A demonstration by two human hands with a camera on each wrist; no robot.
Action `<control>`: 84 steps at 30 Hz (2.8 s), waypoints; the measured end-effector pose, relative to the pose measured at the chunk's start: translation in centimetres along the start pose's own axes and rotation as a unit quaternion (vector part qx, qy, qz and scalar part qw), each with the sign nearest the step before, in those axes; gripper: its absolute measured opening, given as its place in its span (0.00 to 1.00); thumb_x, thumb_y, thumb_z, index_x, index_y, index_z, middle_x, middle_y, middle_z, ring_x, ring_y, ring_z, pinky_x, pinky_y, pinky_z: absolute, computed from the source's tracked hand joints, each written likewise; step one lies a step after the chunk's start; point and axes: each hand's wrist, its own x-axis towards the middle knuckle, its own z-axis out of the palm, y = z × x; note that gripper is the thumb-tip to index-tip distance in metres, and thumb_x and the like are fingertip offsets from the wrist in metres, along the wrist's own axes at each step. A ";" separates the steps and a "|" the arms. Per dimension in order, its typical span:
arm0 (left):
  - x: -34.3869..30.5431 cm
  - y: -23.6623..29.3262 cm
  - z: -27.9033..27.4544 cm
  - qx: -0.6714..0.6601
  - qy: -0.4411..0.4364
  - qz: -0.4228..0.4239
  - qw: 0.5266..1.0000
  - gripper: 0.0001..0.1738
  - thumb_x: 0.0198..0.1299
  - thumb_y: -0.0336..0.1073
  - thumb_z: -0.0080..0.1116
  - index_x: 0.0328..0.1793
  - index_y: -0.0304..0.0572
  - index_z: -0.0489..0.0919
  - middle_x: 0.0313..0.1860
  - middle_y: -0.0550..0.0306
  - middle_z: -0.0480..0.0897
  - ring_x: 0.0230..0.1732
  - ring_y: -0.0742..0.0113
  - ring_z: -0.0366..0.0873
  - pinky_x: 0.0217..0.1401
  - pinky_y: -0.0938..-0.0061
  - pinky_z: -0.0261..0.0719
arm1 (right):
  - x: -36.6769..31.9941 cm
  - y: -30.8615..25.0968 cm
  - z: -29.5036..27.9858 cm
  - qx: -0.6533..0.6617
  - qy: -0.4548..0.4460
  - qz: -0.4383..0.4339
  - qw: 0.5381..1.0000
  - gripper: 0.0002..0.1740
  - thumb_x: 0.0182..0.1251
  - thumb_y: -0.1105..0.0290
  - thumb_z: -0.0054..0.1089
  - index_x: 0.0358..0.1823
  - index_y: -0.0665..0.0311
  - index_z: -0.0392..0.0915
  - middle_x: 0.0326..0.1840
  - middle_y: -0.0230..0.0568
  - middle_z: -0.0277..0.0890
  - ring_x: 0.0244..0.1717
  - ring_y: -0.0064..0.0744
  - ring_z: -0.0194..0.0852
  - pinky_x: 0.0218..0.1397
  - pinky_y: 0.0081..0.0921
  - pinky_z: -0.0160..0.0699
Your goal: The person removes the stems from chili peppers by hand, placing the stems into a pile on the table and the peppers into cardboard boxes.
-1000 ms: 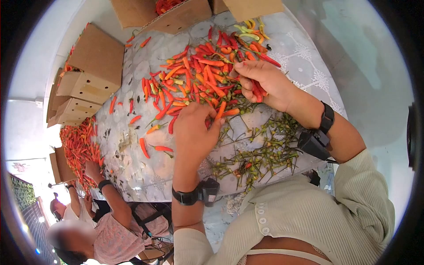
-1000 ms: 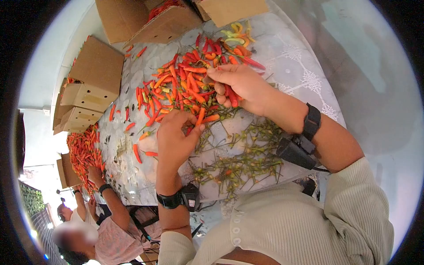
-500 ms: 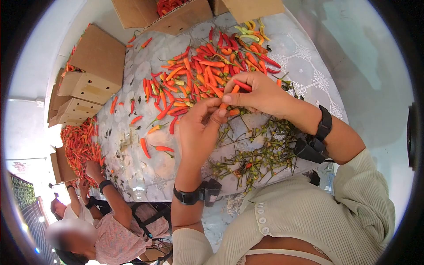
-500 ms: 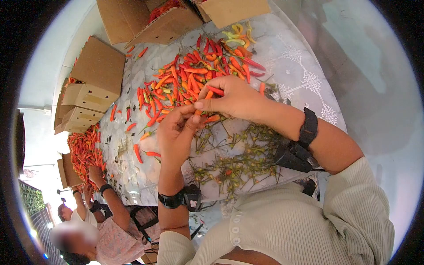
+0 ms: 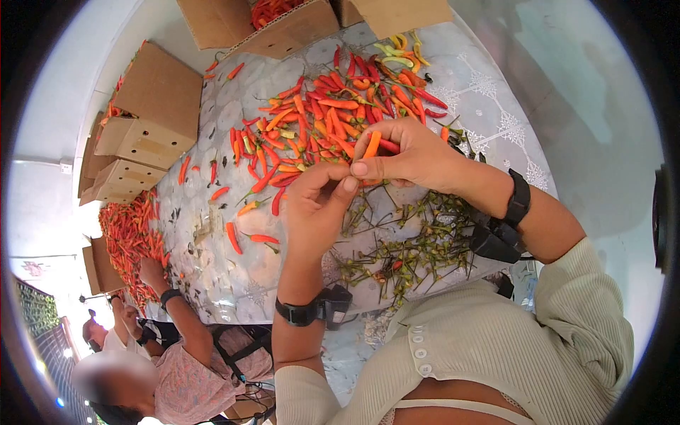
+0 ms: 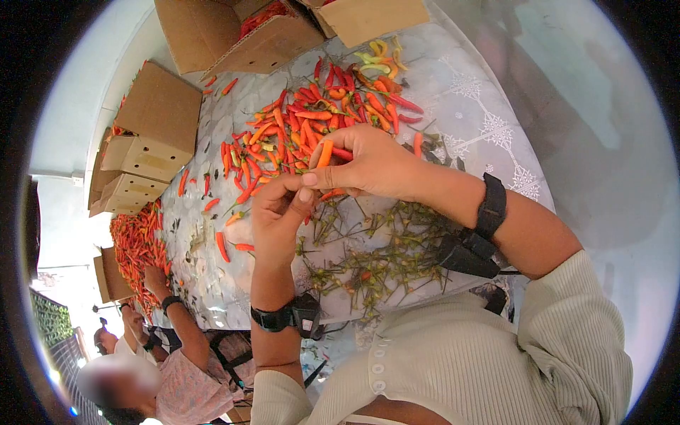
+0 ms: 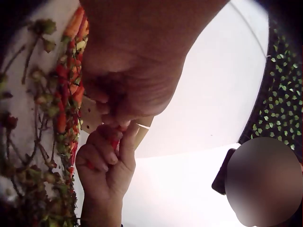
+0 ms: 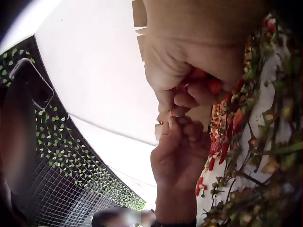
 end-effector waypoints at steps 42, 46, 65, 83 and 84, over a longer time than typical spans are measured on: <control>0.0 2.4 -0.2 0.150 -0.196 0.031 0.969 0.06 0.44 0.28 0.65 0.29 0.38 0.79 0.24 0.58 0.74 0.29 0.67 0.72 0.31 0.76 0.66 | 0.7 -0.5 -2.5 0.351 -0.083 0.008 0.933 0.16 0.71 0.61 0.46 0.26 0.62 0.68 0.19 0.31 0.65 0.12 0.15 0.56 0.12 0.12 0.51; 0.1 3.0 -0.2 0.255 -0.102 0.030 0.961 0.08 0.40 0.30 0.69 0.28 0.40 0.80 0.25 0.63 0.72 0.28 0.73 0.69 0.32 0.80 0.64 | 0.9 -0.4 -2.9 0.349 -0.024 0.048 0.936 0.14 0.72 0.60 0.42 0.29 0.60 0.66 0.23 0.31 0.65 0.15 0.16 0.57 0.12 0.13 0.55; 0.2 0.0 -1.7 0.463 -0.015 0.012 0.886 0.11 0.39 0.29 0.66 0.32 0.36 0.80 0.29 0.52 0.75 0.32 0.58 0.75 0.37 0.69 0.72 | 1.1 0.6 -2.2 0.268 0.019 0.045 0.962 0.05 0.68 0.66 0.54 0.38 0.58 0.71 0.20 0.26 0.65 0.15 0.15 0.57 0.14 0.14 0.54; 0.0 0.6 0.1 0.015 -0.004 -0.081 0.997 0.10 0.60 0.30 0.59 0.44 0.36 0.73 0.33 0.61 0.80 0.32 0.79 0.74 0.34 0.85 0.71 | 0.2 -0.1 -0.8 0.027 -0.030 0.024 0.999 0.14 0.60 0.60 0.65 0.37 0.60 0.73 0.18 0.24 0.63 0.14 0.13 0.55 0.15 0.13 0.49; 0.0 0.5 0.4 0.017 -0.008 -0.070 0.997 0.10 0.59 0.31 0.60 0.44 0.36 0.72 0.33 0.61 0.80 0.31 0.80 0.74 0.32 0.85 0.70 | 0.0 -0.3 -0.4 -0.011 -0.022 0.029 0.999 0.13 0.59 0.61 0.65 0.36 0.60 0.73 0.18 0.23 0.63 0.14 0.12 0.55 0.15 0.13 0.50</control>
